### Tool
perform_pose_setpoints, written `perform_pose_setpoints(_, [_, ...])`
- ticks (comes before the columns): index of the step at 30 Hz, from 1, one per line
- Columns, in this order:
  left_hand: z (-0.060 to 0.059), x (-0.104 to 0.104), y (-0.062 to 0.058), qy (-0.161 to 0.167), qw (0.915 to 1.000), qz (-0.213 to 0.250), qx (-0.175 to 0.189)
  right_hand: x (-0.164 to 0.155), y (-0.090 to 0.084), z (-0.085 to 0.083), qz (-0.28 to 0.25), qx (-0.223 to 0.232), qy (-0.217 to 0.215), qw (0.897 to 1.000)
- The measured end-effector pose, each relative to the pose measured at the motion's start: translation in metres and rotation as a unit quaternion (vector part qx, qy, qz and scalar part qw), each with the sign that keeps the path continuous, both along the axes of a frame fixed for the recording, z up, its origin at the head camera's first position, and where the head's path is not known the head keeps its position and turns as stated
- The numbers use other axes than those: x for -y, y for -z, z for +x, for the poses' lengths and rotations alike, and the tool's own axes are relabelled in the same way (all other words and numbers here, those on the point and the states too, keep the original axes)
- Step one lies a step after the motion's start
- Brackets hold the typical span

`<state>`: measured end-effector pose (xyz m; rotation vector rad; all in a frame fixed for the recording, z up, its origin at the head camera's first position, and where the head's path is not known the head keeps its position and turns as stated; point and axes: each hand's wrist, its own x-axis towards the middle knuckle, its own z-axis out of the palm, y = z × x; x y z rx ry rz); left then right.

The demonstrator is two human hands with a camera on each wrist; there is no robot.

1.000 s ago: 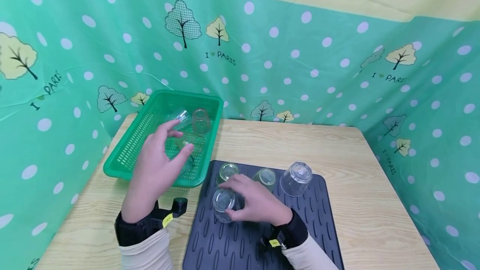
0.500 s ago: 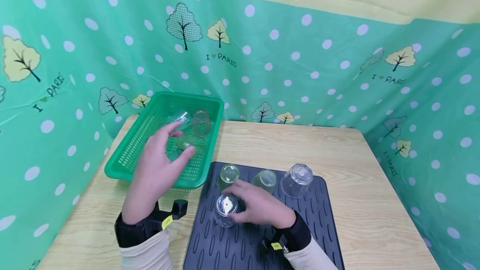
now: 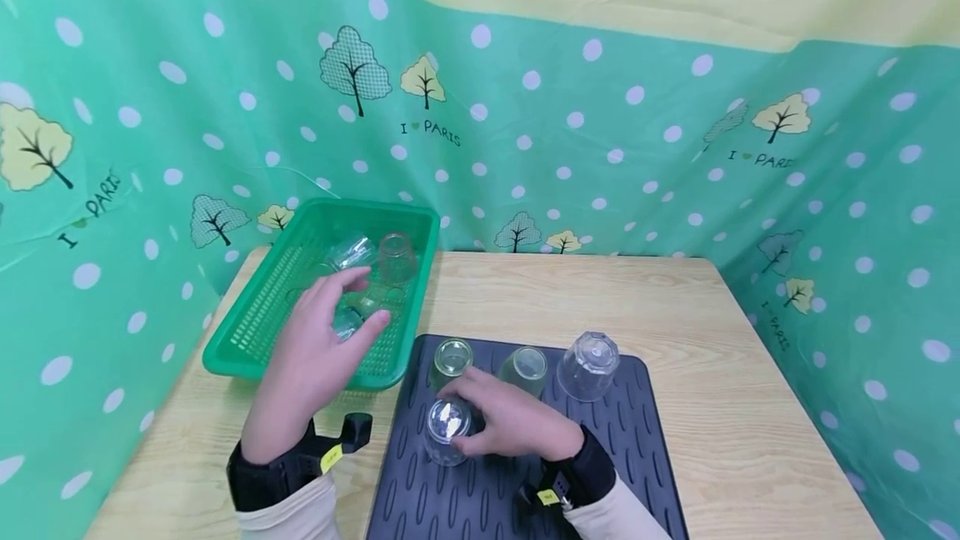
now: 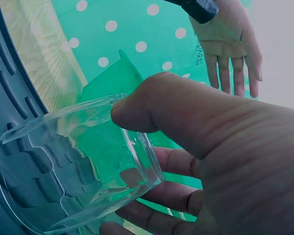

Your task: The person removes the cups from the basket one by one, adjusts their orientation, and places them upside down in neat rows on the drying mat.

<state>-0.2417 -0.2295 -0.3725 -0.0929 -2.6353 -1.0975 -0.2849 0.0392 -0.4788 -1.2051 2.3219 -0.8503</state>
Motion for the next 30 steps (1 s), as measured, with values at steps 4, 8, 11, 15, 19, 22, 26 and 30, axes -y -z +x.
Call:
perform_pose_setpoints(4, [0.004, -0.002, 0.002, -0.011, 0.9998, -0.009, 0.010, 0.000, 0.001, 0.001, -0.009, 0.013, -0.010, 1.000])
perform_pose_setpoints(8, [0.004, -0.005, 0.008, -0.005, 0.9987, -0.040, 0.030, 0.003, 0.004, 0.001, -0.019, 0.024, -0.023, 0.999])
perform_pose_setpoints(11, [-0.002, -0.001, 0.008, 0.013, 0.9939, -0.089, 0.064, 0.003, 0.004, 0.001, -0.023, 0.034, -0.025, 0.999])
perform_pose_setpoints(15, [-0.029, 0.018, 0.001, 0.028, 0.9756, -0.172, 0.134, -0.003, 0.001, -0.002, -0.023, 0.028, -0.015, 0.999])
perform_pose_setpoints(19, [-0.060, 0.035, 0.002, 0.048, 0.9497, -0.234, 0.202, -0.008, -0.003, -0.007, -0.024, 0.018, -0.012, 0.999])
perform_pose_setpoints(22, [-0.070, 0.039, 0.013, 0.058, 0.9314, -0.253, 0.256, -0.008, -0.002, -0.007, -0.028, 0.021, -0.010, 0.999])
perform_pose_setpoints(26, [-0.067, 0.043, 0.028, 0.041, 0.9123, -0.260, 0.313, -0.005, 0.001, -0.004, -0.031, 0.026, -0.018, 0.999])
perform_pose_setpoints(30, [-0.066, 0.045, 0.033, 0.029, 0.9076, -0.254, 0.333, -0.006, 0.000, -0.003, -0.031, 0.029, -0.018, 0.999])
